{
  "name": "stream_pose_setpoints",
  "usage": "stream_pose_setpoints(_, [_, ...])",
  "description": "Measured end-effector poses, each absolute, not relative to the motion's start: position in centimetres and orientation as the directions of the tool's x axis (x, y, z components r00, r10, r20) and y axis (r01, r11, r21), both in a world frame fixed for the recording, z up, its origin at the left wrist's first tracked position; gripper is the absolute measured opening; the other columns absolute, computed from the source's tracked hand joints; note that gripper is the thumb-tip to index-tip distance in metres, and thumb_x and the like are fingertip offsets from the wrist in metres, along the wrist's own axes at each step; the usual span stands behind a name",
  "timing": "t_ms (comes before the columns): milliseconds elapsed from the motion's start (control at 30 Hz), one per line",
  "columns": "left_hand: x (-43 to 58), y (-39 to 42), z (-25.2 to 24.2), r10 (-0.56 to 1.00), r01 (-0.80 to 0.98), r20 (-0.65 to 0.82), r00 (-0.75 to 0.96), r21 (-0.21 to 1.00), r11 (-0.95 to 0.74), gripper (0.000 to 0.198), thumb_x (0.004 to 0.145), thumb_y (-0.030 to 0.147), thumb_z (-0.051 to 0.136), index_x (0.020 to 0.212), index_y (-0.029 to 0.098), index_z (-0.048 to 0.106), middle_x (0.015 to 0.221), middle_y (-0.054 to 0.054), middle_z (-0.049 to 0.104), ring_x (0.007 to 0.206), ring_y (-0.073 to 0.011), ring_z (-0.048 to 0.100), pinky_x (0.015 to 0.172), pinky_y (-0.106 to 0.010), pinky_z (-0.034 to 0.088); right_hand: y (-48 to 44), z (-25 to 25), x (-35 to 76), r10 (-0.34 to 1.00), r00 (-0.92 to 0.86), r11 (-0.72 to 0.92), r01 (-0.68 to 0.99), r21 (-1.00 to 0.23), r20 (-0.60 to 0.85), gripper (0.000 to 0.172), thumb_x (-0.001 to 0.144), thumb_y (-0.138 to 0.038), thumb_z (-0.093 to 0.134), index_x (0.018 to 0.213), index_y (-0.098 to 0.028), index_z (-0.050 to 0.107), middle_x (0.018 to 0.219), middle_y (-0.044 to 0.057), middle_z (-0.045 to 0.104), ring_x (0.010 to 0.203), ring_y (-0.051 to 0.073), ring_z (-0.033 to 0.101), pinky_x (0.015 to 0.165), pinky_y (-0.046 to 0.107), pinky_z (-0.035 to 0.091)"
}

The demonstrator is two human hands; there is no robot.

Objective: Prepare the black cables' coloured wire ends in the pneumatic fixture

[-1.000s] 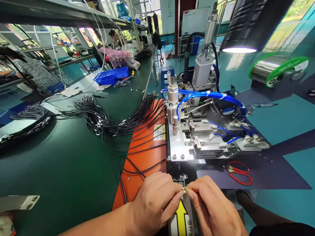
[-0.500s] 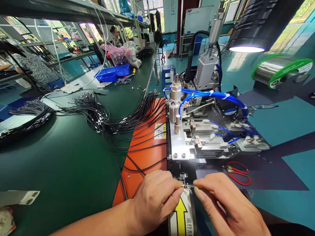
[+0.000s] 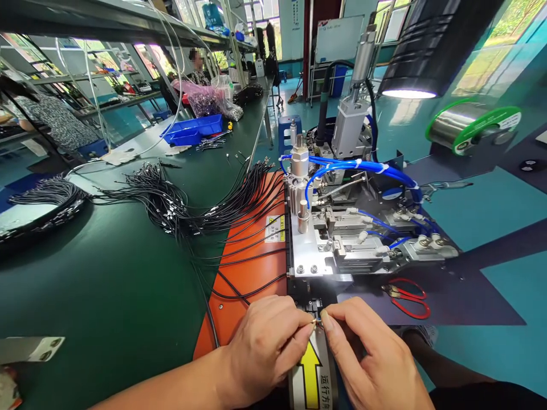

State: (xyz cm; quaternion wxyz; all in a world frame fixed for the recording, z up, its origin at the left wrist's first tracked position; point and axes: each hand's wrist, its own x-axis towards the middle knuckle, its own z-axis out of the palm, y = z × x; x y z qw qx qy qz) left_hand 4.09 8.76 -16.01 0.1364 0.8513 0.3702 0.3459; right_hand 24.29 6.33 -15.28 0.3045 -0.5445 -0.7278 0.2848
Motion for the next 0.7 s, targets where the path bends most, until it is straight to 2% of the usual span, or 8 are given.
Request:
stream_pose_setpoints(167, [3.95, 8.86, -16.02, 0.742, 0.501, 0.473, 0.475, 0.548, -0.670, 0.017, 0.098, 0.021, 0.052, 0.089, 0.015, 0.066, 0.073, -0.002, 0.058, 0.065, -0.0153, 0.051, 0.059, -0.030, 0.037, 6.41, -15.11, 24.38, 0.981, -0.192, 0.116, 0.590, -0.799, 0.001, 0.020, 0.103, -0.040, 0.051, 0.101, -0.025, 0.064, 0.089, -0.001, 0.067, 0.081, 0.013, 0.065, 0.072, 0.018, 0.053])
stream_pose_setpoints(467, [3.88, 8.89, -15.96, 0.778, 0.476, 0.417, 0.470, 0.623, -0.621, 0.016, 0.098, 0.022, 0.053, 0.089, 0.017, 0.064, 0.076, -0.002, 0.058, 0.067, -0.0142, 0.052, 0.061, -0.028, 0.039, 6.28, -15.60, 24.05, 0.961, -0.159, -0.143, 0.411, -0.900, -0.225, 0.036, 0.102, -0.055, 0.046, 0.091, -0.023, 0.060, 0.081, -0.001, 0.060, 0.073, 0.012, 0.056, 0.065, 0.017, 0.048])
stream_pose_setpoints(700, [3.83, 8.89, -15.88, 0.777, 0.488, 0.422, 0.467, 0.609, -0.625, 0.017, 0.099, 0.024, 0.052, 0.090, 0.017, 0.065, 0.076, -0.002, 0.059, 0.066, -0.0141, 0.052, 0.061, -0.028, 0.039, 6.07, -15.31, 24.37, 0.973, -0.107, -0.151, 0.379, -0.913, -0.205, 0.034, 0.100, -0.055, 0.050, 0.097, -0.023, 0.061, 0.081, 0.001, 0.061, 0.073, 0.013, 0.059, 0.057, 0.016, 0.047])
